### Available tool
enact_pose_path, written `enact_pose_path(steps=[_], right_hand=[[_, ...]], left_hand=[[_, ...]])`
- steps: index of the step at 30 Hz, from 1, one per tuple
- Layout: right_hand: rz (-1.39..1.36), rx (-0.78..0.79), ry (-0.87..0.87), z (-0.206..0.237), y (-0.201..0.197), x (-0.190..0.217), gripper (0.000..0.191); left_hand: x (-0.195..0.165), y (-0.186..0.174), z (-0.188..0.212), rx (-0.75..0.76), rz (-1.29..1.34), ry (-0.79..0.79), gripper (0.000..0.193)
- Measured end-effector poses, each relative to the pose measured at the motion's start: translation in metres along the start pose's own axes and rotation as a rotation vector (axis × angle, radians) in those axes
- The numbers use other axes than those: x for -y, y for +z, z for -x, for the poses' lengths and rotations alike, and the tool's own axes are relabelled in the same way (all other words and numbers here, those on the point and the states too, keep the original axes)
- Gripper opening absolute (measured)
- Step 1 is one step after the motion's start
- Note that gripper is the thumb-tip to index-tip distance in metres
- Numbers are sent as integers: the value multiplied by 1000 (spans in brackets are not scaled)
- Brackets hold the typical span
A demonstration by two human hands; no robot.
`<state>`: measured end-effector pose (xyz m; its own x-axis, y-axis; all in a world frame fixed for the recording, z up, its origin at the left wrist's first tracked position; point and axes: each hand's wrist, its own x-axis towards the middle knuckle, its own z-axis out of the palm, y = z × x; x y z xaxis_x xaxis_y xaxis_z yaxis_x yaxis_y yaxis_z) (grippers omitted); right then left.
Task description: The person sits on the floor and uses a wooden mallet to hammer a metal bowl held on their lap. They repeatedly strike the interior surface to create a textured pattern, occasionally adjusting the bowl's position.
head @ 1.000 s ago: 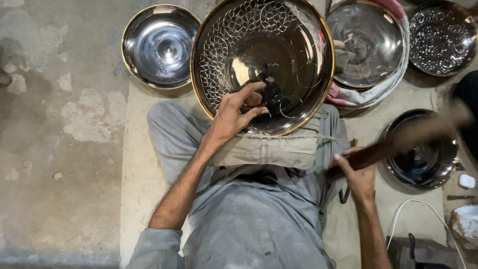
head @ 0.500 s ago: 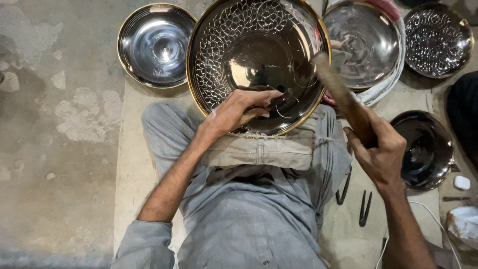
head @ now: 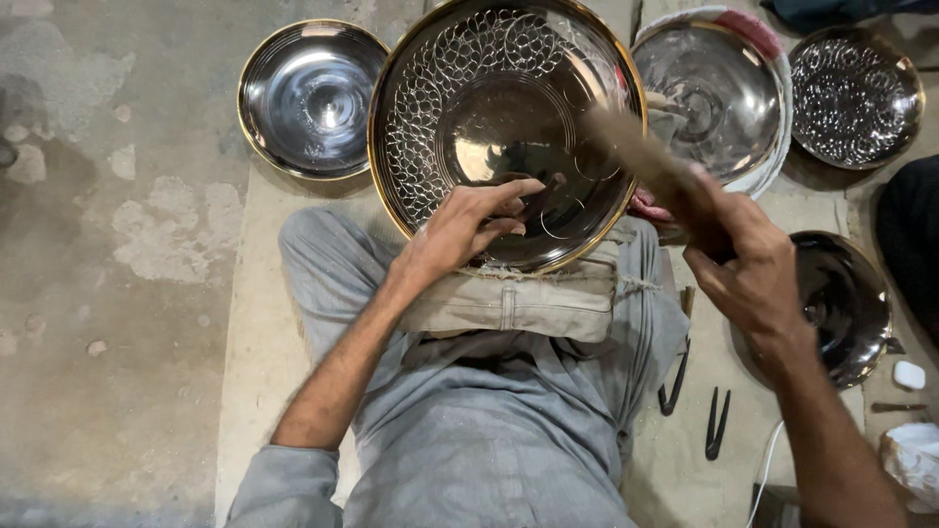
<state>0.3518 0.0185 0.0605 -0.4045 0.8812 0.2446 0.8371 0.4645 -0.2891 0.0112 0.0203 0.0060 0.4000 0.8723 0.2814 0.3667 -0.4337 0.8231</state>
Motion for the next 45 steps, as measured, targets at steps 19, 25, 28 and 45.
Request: enact_pose_path(steps=[19, 25, 28, 45], right_hand=[[485, 296, -147, -93, -46, 44, 67], [610, 317, -307, -101, -55, 58, 70], [558, 232, -331, -101, -58, 59, 68], [438, 274, -87, -63, -40, 39, 69]], left_hand=[[-6, 40, 26, -501, -4, -258, 52], [-8, 40, 28, -531, -16, -304, 54], [-7, 39, 29, -528, 46, -301, 53], [3, 23, 20, -308, -17, -165, 60]])
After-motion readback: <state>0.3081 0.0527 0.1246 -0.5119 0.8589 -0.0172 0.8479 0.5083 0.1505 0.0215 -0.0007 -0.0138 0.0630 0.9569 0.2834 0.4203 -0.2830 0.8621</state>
